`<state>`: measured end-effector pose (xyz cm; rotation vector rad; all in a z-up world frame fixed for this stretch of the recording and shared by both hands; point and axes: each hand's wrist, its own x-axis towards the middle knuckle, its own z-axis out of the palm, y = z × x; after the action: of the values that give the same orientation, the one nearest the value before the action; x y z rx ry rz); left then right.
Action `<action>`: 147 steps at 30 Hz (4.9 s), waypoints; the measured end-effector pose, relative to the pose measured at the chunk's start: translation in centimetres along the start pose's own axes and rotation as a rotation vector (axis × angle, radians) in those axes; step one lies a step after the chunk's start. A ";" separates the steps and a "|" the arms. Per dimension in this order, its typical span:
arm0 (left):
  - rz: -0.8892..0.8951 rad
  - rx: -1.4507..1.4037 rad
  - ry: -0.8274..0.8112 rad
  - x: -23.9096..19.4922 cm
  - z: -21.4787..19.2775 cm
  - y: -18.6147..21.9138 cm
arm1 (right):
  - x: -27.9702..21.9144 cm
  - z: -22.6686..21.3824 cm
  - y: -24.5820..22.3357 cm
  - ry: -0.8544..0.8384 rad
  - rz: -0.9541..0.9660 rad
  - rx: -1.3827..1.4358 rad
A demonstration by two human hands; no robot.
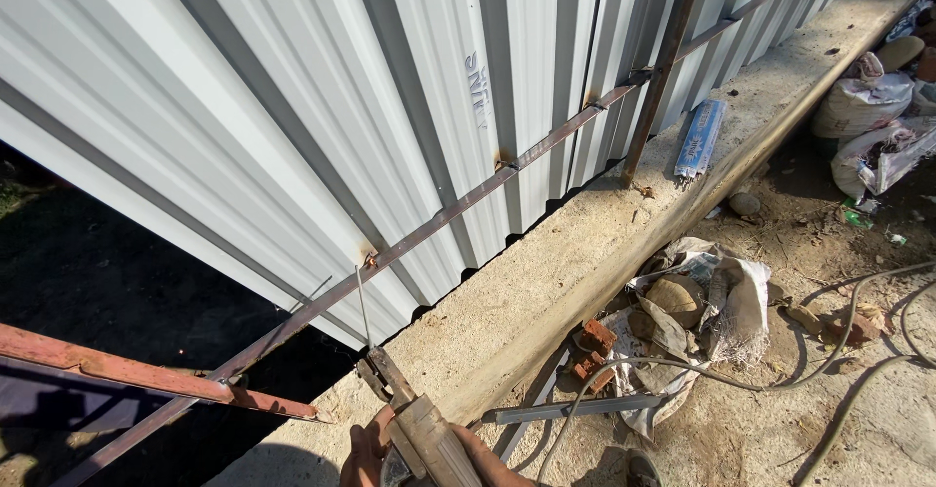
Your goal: The person welds a metal strip to a corrugated metal fence using a welding electrode holder.
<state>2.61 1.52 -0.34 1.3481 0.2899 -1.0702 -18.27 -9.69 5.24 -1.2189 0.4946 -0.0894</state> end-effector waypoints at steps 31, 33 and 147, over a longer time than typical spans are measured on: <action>0.782 0.723 -0.412 5.1 6.7 20.0 | 23.2 1.0 -5.4 0.608 -0.723 0.590; 0.726 0.729 -0.439 5.5 5.0 20.7 | 23.0 3.1 -6.5 0.704 -0.598 0.431; 1.400 0.806 -0.572 7.8 6.9 24.3 | 1.4 14.2 -11.7 0.392 0.677 -0.723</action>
<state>22.34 -11.56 11.50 1.3730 -1.4572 -0.2510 -8.95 -1.84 19.09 -1.6720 1.3384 0.4746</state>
